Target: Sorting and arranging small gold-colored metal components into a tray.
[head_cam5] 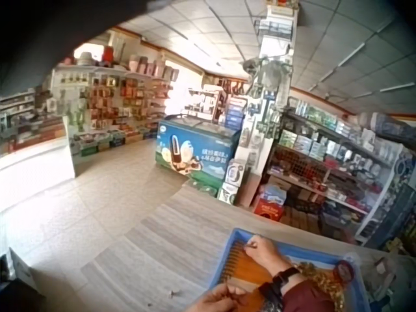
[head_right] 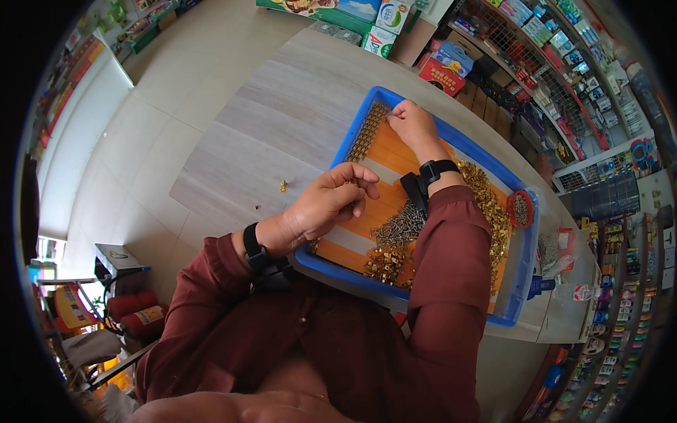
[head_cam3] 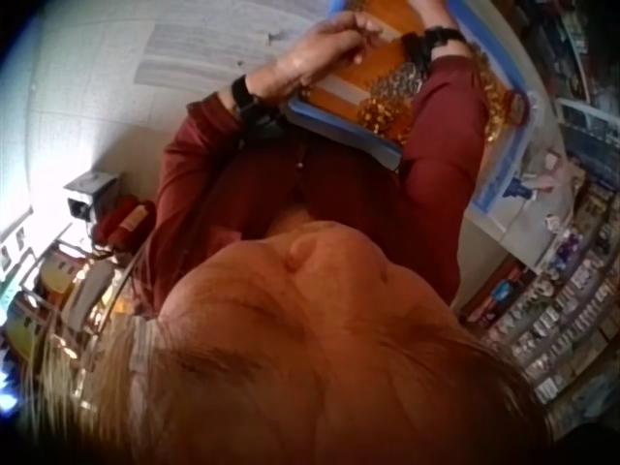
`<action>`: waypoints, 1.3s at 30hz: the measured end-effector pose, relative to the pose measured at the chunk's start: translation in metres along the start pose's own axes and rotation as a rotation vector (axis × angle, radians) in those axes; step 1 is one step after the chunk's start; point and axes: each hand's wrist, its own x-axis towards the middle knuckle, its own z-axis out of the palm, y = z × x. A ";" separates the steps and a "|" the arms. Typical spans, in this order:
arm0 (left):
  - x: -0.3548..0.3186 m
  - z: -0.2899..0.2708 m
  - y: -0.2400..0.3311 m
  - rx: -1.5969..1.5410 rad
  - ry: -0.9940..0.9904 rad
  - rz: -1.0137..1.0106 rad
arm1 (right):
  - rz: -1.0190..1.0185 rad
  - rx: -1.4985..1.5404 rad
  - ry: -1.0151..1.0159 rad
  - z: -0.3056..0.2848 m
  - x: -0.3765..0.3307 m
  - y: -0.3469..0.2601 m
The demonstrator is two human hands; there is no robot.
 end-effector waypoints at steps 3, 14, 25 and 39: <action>0.001 0.000 -0.001 0.005 0.004 0.000 | 0.009 -0.042 -0.031 -0.002 -0.001 -0.003; -0.002 0.005 0.004 0.034 0.019 -0.018 | -0.005 -0.118 0.014 0.003 -0.001 -0.006; -0.002 0.005 0.004 0.032 0.046 -0.021 | 0.015 -0.026 0.003 -0.005 -0.004 -0.005; -0.001 0.011 0.006 0.082 0.069 -0.047 | 0.084 -0.399 -0.524 -0.073 -0.109 -0.029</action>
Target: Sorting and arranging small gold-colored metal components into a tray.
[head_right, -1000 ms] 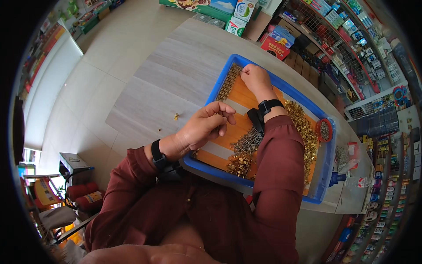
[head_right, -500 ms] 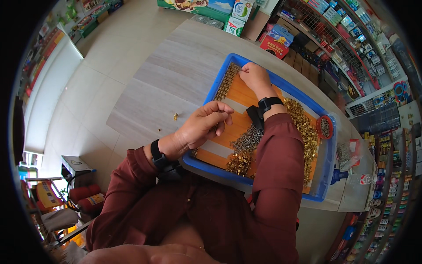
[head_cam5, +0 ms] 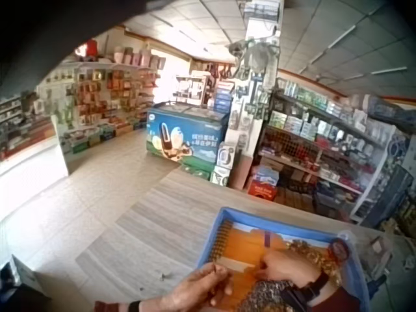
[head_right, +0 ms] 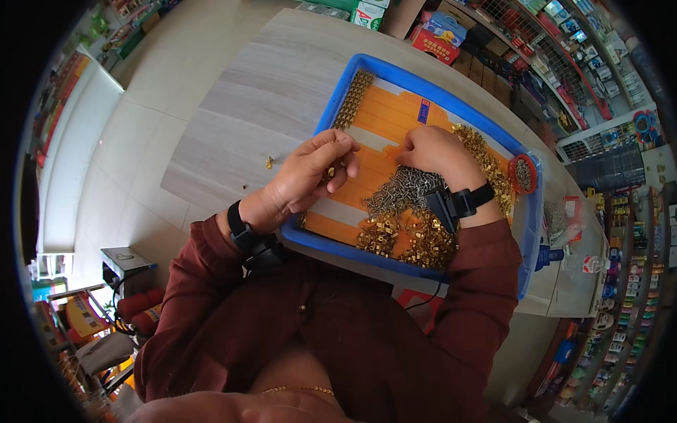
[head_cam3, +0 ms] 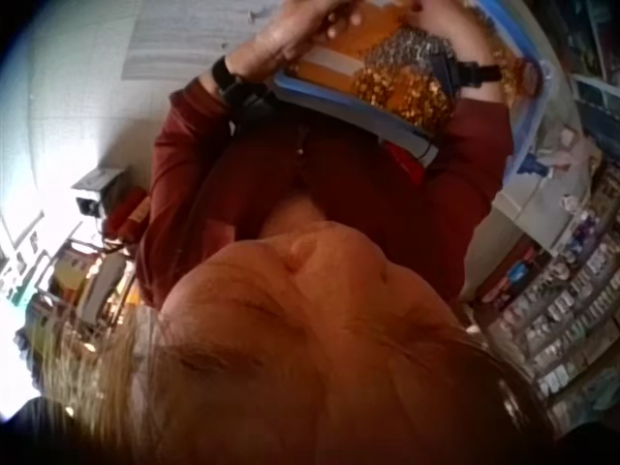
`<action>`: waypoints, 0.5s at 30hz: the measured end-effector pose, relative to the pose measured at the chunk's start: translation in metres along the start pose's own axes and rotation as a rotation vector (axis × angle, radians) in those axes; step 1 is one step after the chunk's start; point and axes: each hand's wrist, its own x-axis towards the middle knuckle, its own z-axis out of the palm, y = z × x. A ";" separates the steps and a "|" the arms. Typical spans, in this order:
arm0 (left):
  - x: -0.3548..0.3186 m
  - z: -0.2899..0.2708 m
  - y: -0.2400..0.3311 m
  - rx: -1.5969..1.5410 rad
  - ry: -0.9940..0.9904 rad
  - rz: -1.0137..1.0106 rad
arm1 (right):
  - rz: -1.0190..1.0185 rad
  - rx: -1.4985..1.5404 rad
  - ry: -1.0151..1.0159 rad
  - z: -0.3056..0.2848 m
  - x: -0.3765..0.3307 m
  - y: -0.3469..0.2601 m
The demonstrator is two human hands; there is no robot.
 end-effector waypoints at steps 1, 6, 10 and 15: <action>0.000 -0.001 -0.001 0.019 -0.016 0.013 | 0.011 -0.016 0.010 0.002 -0.001 0.000; 0.001 0.000 -0.005 0.058 0.002 0.026 | -0.008 0.056 0.022 0.007 0.002 0.002; -0.001 0.004 0.002 0.017 0.040 -0.024 | 0.012 0.140 0.086 0.011 0.001 0.002; 0.000 0.001 -0.001 0.018 -0.011 -0.024 | -0.046 0.111 0.025 0.009 -0.001 0.002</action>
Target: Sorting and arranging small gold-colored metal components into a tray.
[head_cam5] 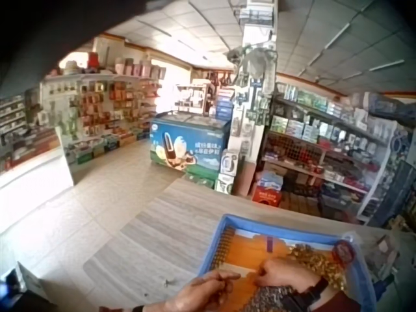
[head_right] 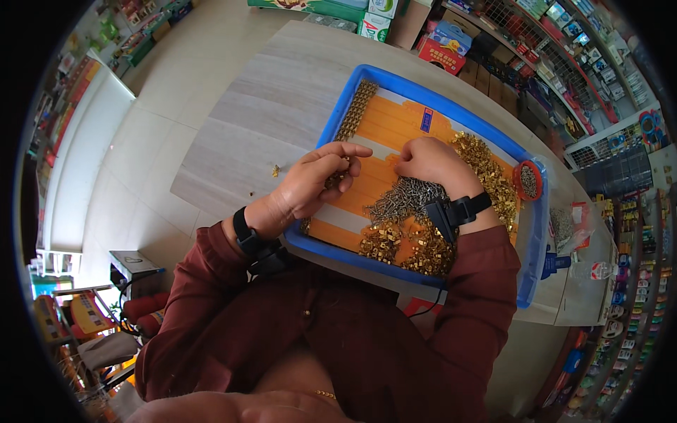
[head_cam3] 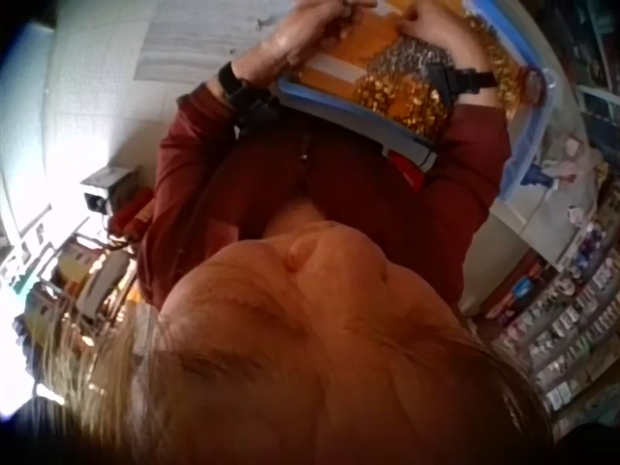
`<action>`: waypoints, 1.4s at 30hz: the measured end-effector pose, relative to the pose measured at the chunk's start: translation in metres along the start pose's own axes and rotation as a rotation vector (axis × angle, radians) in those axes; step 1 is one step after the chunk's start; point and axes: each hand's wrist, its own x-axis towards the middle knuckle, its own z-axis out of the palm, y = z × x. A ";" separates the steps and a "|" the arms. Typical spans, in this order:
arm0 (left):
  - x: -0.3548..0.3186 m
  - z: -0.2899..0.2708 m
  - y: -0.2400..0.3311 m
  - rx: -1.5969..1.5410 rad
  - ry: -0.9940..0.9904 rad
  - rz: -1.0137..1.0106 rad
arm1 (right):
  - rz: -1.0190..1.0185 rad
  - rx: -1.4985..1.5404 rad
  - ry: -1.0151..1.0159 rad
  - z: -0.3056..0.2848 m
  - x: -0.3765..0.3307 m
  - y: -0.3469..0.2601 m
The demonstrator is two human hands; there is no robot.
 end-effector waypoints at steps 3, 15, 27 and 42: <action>0.000 0.001 0.000 -0.008 0.042 0.001 | -0.036 0.001 -0.019 0.003 0.003 -0.002; -0.001 0.001 0.005 -0.084 0.052 0.006 | -0.373 0.945 0.260 -0.006 -0.038 -0.043; -0.001 0.004 0.001 0.042 0.002 0.024 | -0.541 0.630 0.415 0.013 -0.036 -0.057; 0.004 0.000 -0.005 0.014 0.060 0.126 | -0.490 0.748 0.438 0.014 -0.037 -0.054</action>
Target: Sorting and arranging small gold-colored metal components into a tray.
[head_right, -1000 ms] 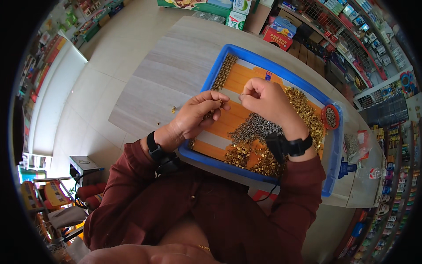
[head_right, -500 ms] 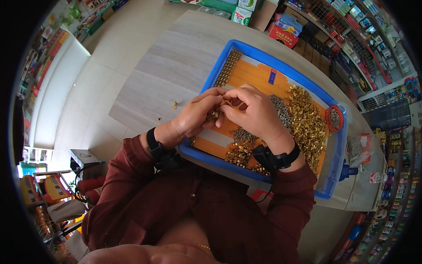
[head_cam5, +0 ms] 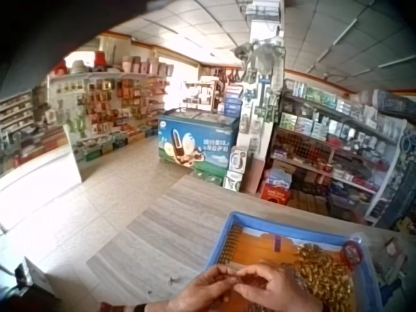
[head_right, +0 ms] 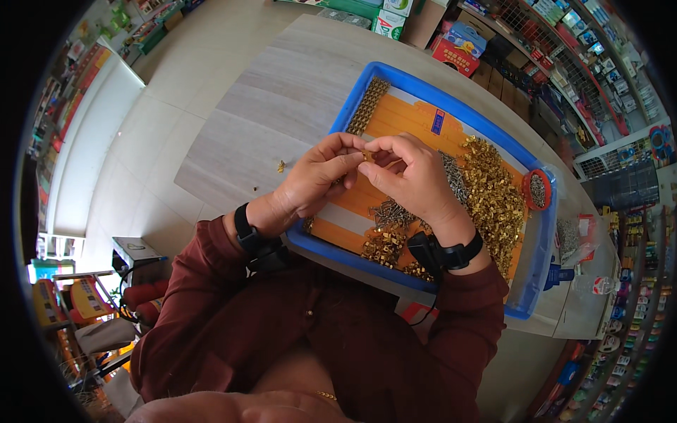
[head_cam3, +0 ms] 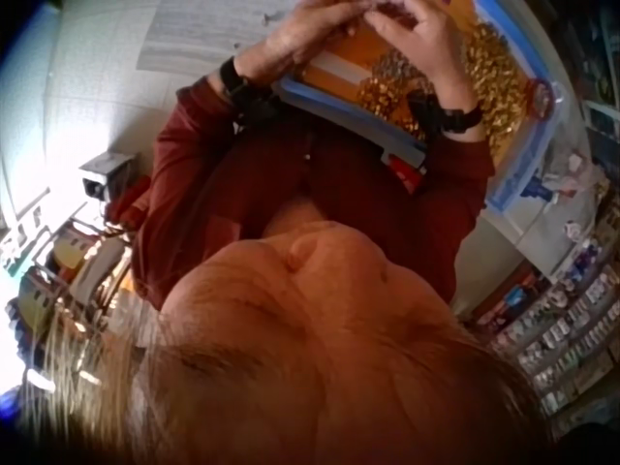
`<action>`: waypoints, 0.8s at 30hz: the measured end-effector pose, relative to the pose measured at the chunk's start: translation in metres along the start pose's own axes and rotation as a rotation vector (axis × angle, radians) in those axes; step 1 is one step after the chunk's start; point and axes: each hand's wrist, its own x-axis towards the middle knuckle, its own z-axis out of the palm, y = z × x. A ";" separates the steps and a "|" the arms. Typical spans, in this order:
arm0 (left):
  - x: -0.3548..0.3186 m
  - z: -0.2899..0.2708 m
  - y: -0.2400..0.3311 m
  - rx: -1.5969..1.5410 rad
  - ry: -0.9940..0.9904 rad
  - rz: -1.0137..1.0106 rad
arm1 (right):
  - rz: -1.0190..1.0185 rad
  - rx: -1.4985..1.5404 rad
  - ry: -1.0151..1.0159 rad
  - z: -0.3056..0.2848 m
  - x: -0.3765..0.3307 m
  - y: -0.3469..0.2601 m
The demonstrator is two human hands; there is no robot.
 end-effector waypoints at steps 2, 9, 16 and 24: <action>0.000 -0.001 0.000 -0.004 0.001 -0.019 | 0.040 -0.012 -0.012 -0.001 0.000 0.002; -0.004 -0.005 0.003 -0.070 -0.011 -0.077 | 0.127 -0.025 -0.055 -0.007 -0.002 0.005; -0.006 0.006 0.013 -0.090 0.024 -0.115 | -0.055 0.050 0.013 -0.003 -0.001 0.010; -0.002 -0.007 0.000 -0.123 -0.014 -0.021 | -0.267 -0.183 0.053 0.002 0.003 0.004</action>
